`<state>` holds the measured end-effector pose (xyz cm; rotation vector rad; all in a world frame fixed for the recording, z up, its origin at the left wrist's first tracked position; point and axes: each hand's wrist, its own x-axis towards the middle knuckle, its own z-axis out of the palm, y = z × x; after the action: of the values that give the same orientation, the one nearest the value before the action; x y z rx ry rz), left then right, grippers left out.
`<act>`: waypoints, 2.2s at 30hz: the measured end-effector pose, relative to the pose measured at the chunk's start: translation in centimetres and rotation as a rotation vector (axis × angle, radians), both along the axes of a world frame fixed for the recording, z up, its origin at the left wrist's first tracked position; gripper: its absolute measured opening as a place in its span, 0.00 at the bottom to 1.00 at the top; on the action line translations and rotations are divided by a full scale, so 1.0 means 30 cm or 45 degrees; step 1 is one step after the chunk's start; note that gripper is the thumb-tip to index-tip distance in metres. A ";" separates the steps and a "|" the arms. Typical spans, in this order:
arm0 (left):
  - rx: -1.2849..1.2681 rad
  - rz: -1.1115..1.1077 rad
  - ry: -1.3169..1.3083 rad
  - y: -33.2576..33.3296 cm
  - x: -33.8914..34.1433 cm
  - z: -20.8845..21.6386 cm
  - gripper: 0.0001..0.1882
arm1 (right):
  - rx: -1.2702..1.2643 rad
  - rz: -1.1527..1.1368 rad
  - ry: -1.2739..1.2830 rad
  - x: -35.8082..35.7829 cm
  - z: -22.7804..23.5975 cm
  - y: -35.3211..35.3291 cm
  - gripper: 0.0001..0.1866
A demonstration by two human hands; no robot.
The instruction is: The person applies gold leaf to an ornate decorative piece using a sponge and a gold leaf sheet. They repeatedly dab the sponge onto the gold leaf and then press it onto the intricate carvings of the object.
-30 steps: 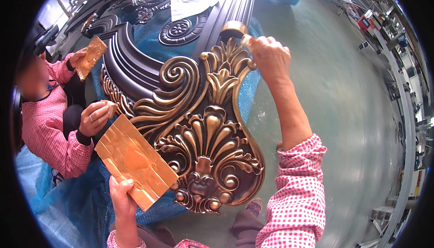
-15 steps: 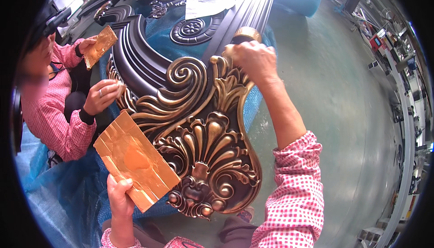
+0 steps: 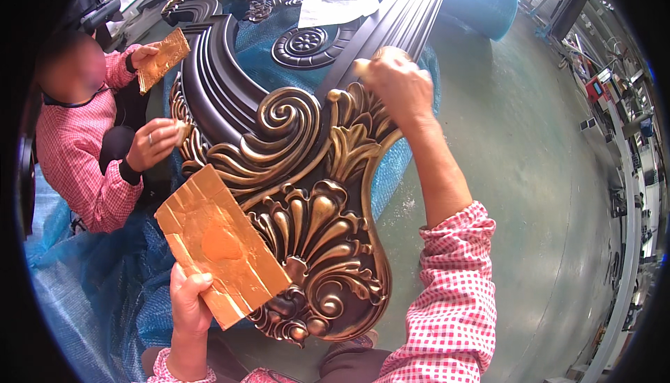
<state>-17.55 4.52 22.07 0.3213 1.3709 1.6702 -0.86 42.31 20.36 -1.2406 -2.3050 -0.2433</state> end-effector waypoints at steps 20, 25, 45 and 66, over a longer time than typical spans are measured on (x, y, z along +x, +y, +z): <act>0.066 -0.283 -0.083 0.153 0.082 -0.008 0.19 | -0.718 0.498 0.805 0.104 0.067 -0.138 0.21; 0.186 -0.319 -0.124 0.184 0.116 -0.013 0.19 | -0.674 0.834 0.607 0.097 0.182 -0.490 0.20; 0.234 -0.292 -0.193 0.198 0.150 -0.034 0.20 | -0.312 0.979 0.134 0.141 0.233 -0.573 0.14; 0.092 -0.096 -0.217 0.156 0.134 -0.001 0.24 | 0.094 0.151 0.239 0.096 -0.019 0.052 0.14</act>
<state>-13.52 9.19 22.04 0.2628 1.1614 1.6477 2.01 43.87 19.78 -1.0397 -2.1783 -0.1616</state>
